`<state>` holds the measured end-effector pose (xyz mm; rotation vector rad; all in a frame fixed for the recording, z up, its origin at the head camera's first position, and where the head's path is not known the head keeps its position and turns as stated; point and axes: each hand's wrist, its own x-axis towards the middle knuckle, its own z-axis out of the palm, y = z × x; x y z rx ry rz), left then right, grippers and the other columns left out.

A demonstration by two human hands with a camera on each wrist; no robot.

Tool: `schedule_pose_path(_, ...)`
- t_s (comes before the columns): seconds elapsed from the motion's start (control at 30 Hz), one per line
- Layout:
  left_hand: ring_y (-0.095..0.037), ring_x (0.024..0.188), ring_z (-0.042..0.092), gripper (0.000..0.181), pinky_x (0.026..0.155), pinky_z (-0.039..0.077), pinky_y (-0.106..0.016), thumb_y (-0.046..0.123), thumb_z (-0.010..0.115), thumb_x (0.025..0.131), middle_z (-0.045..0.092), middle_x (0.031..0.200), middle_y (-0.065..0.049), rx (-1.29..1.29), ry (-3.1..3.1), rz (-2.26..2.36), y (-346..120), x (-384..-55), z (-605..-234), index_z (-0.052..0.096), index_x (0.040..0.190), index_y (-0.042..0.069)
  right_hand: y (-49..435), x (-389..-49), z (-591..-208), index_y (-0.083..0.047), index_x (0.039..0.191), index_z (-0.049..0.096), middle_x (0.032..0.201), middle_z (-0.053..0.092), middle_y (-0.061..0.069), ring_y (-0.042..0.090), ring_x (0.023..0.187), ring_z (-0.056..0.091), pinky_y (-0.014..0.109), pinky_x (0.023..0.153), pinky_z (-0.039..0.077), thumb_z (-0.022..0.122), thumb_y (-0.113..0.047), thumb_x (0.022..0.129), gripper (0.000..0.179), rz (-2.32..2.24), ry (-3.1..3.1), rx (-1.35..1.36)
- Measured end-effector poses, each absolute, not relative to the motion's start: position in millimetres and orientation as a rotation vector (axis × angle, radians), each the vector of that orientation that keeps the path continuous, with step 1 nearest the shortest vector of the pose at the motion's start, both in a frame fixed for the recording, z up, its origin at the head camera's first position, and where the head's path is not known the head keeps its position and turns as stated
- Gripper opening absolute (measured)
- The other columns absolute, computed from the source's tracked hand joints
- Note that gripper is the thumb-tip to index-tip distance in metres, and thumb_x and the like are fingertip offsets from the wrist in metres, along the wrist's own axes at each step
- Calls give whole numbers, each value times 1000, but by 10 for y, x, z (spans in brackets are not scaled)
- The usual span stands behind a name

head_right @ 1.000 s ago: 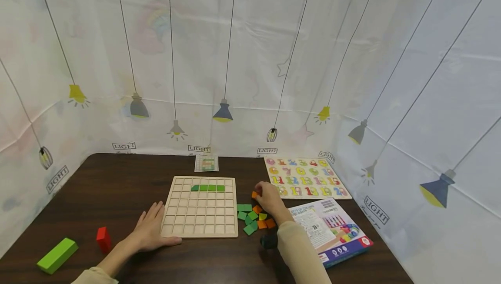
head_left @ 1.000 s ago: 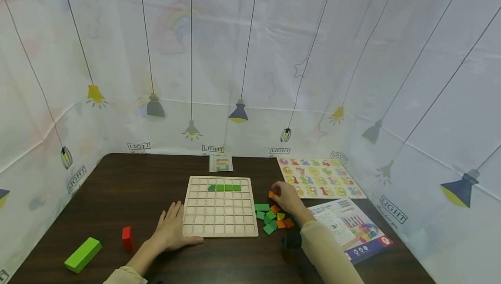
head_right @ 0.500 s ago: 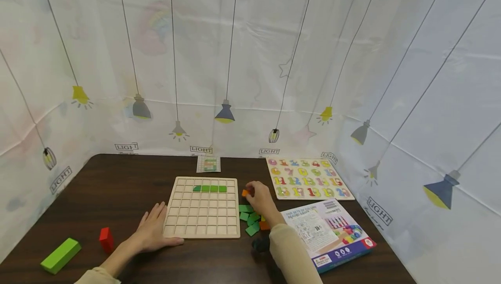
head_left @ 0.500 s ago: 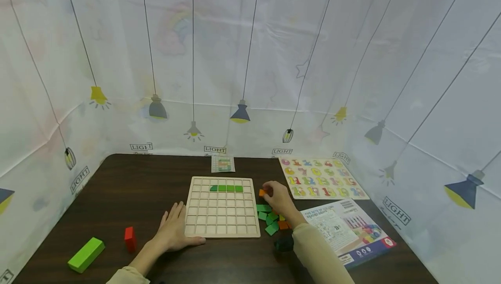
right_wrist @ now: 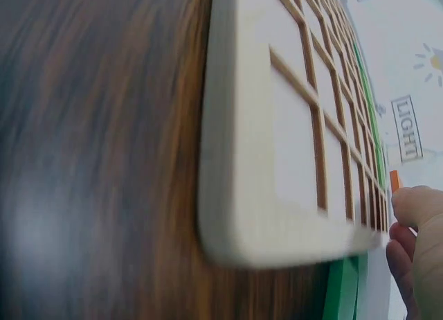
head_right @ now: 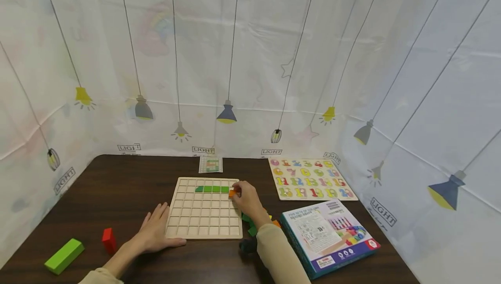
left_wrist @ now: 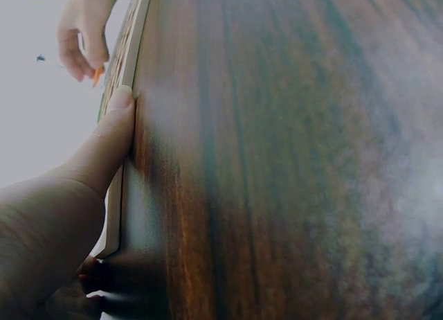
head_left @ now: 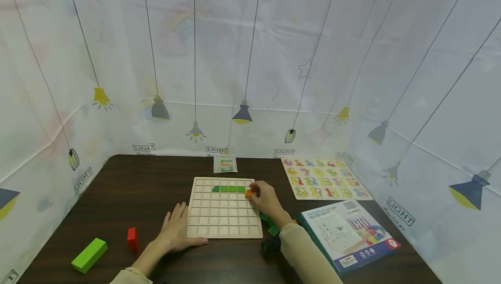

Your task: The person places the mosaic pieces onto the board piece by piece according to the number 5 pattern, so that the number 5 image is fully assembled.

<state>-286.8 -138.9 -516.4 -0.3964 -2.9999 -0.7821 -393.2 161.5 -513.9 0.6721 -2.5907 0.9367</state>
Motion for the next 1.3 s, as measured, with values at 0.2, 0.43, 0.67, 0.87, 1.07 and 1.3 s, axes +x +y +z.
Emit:
schedule_pose_path(0.2,-44,138,15,124,107,12,-61,67,73,64,20,149,-31,-398,-2991,-802,-1396,-2891,-5202,23,143,-14,1407,-3969,-5144,0,110,62,99,61,9,20,90,61,28,75,53,67,0,85,26,969,-2588,709)
schedule_pose_path(0.43,-46,136,17,122,106,12,-62,65,74,65,21,148,-32,-415,-2971,-826,-1395,-2903,-5219,24,141,-16,1177,-3991,-5149,1,111,62,100,61,9,20,90,61,28,76,52,67,-1,85,26,989,-2603,771)
schedule_pose_path(0.67,-43,138,16,123,108,13,-60,68,73,65,21,149,-30,-379,-3010,-791,-1379,-2892,-5183,24,143,-14,983,-4023,-5184,2,111,62,100,62,8,19,90,61,25,76,52,67,-1,86,26,981,-2603,825)
schedule_pose_path(0.87,-43,138,16,123,108,12,-59,67,73,64,20,149,-30,-373,-3008,-803,-1384,-2889,-5185,23,143,-14,849,-3998,-5189,2,110,61,100,62,10,19,89,62,24,75,52,65,1,86,25,1005,-2581,848)
schedule_pose_path(1.07,-43,138,15,124,108,12,-60,68,73,64,20,149,-30,-374,-3017,-803,-1391,-2899,-5201,23,143,-14,767,-4016,-5230,1,111,62,100,61,9,18,89,61,24,75,51,65,0,86,25,973,-2574,855)
schedule_pose_path(1.3,-42,139,14,126,108,12,-59,71,71,63,20,150,-29,-371,-3023,-804,-1398,-2931,-5235,23,144,-13,682,-4004,-5226,2,113,61,102,60,10,18,90,61,21,75,51,66,0,86,27,1004,-2592,881)
